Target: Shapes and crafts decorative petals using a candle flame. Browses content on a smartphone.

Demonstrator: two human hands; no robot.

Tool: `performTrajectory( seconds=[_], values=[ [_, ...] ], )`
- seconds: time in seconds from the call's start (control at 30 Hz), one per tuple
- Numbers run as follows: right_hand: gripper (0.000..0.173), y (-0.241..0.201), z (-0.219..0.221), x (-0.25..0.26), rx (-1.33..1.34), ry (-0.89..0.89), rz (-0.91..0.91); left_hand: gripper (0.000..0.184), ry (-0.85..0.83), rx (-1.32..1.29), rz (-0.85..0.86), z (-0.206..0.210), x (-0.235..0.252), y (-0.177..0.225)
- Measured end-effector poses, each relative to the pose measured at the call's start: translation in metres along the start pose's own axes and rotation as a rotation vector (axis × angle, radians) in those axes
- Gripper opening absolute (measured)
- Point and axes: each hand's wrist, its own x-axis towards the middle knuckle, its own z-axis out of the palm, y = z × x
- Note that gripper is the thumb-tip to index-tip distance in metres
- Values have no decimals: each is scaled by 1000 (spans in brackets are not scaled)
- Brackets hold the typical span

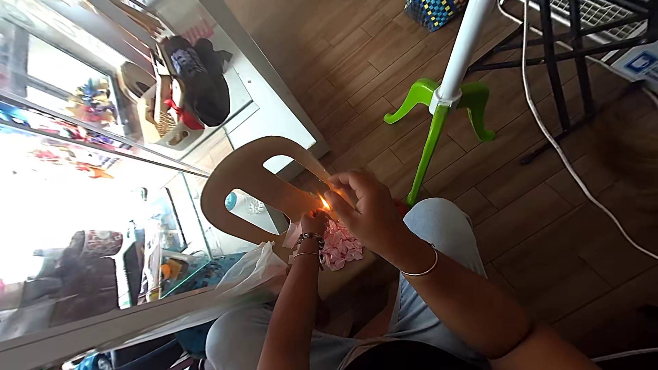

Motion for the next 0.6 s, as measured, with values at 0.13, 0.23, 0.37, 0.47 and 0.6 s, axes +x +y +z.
performTrajectory(
  seconds=[0.13,0.23,0.37,0.47,0.6],
  values=[
    [27,0,0,0,-1,5,-5,25,2,7,-23,-7,-16,4],
    [26,0,0,0,-3,10,-9,25,18,-1,-10,-5,-7,7],
    [27,0,0,0,-2,-5,3,25,22,35,8,0,6,0],
    [26,1,1,0,-7,-1,3,24,-2,68,36,-4,-5,1],
    [27,1,1,0,-10,-8,9,22,0,108,8,-9,-14,19]
  ],
)
